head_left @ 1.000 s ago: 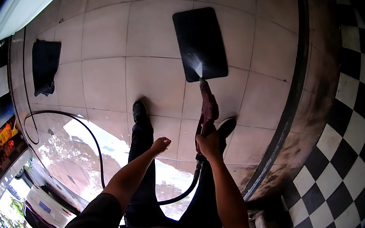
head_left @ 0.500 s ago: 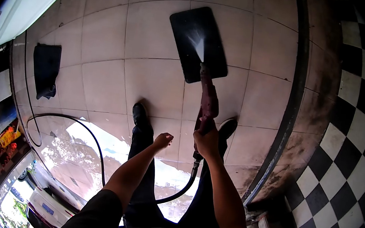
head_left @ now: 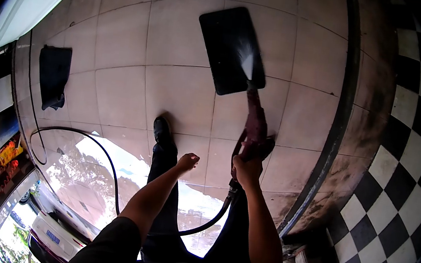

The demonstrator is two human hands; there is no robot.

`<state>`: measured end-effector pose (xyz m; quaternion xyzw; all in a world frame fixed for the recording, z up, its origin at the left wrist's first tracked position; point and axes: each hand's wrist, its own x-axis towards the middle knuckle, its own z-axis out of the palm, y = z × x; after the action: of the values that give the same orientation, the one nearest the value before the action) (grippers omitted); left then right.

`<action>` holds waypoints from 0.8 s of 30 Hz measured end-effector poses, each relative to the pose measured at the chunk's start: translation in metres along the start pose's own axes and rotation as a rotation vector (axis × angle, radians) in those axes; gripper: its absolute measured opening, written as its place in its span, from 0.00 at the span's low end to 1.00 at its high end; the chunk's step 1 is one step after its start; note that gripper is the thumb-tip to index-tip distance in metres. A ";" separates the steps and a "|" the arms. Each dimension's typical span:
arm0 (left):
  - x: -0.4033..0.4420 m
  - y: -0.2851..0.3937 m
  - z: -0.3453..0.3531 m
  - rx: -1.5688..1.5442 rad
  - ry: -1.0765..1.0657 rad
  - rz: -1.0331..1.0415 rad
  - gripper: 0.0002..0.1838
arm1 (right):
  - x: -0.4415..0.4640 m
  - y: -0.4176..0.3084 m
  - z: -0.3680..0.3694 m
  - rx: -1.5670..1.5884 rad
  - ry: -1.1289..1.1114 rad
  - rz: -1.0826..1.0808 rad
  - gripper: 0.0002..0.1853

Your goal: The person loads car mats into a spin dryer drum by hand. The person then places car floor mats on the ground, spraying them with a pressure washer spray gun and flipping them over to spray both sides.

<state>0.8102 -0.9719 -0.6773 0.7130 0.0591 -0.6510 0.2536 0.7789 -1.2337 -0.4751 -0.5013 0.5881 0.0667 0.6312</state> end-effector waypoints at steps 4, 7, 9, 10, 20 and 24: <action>0.001 0.000 -0.001 0.021 -0.011 -0.023 0.17 | 0.020 0.028 0.021 -0.070 -0.133 -0.036 0.21; 0.006 0.003 -0.002 0.033 -0.028 -0.019 0.16 | 0.025 0.041 0.028 -0.113 -0.183 -0.115 0.22; 0.010 0.010 0.000 -0.048 0.038 0.003 0.18 | 0.023 0.040 0.025 -0.078 -0.196 -0.095 0.23; 0.017 0.013 0.000 -0.051 0.046 0.007 0.18 | 0.022 0.037 0.023 -0.043 -0.210 -0.074 0.23; 0.162 0.079 -0.014 -0.155 0.281 0.008 0.25 | 0.018 0.018 0.013 0.106 -0.220 -0.105 0.21; 0.194 0.085 -0.010 -0.107 0.306 0.004 0.27 | 0.025 0.034 0.002 0.236 -0.189 -0.047 0.20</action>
<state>0.8826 -1.0882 -0.8389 0.7896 0.1302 -0.5301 0.2804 0.7650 -1.2283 -0.5148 -0.4287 0.5182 0.0294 0.7395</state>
